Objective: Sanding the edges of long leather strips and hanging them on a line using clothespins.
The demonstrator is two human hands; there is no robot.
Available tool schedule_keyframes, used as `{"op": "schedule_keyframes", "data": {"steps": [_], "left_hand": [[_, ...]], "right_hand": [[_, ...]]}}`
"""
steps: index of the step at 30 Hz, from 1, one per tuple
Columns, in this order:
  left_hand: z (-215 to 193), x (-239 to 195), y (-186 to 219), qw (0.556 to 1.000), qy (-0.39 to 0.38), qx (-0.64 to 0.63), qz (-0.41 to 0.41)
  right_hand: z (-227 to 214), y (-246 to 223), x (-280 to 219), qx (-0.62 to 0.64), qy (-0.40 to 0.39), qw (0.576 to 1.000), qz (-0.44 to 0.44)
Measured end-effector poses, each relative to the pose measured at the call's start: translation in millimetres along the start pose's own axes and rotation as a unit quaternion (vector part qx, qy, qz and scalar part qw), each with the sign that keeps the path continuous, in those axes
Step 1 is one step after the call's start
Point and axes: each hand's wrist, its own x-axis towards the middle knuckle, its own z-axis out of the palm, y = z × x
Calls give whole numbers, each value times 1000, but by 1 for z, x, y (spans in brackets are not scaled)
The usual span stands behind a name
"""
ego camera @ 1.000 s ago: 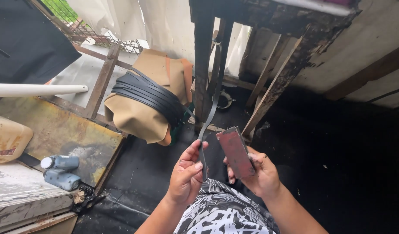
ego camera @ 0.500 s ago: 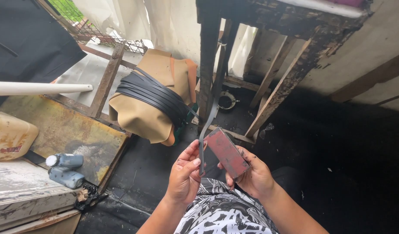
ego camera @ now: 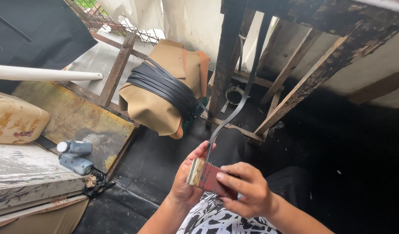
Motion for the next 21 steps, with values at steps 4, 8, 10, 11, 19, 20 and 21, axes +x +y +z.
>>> {"op": "schedule_keyframes", "data": {"steps": [4, 8, 10, 11, 19, 20, 21], "left_hand": [[-13, -7, -8, 997, -3, -58, -53], [-12, -4, -9, 998, -13, -47, -42], [-16, -2, -9, 997, -18, -54, -49], [-16, -5, -11, 998, -19, -45, -50], [-7, -9, -13, 998, -36, -54, -27], [-12, -9, -14, 997, -28, -57, -43], [-17, -7, -15, 996, -22, -60, -57]], "right_hand": [[-11, 35, 9, -102, 66, 993, 15], [-6, 4, 14, -96, 42, 994, -31], [-7, 7, 15, -89, 8, 994, -60], [-12, 26, 13, -129, 44, 990, -32], [-6, 22, 8, -121, 29, 989, -78], [-12, 35, 11, -153, 62, 986, -31], [-18, 50, 15, -185, 94, 978, 16]]}}
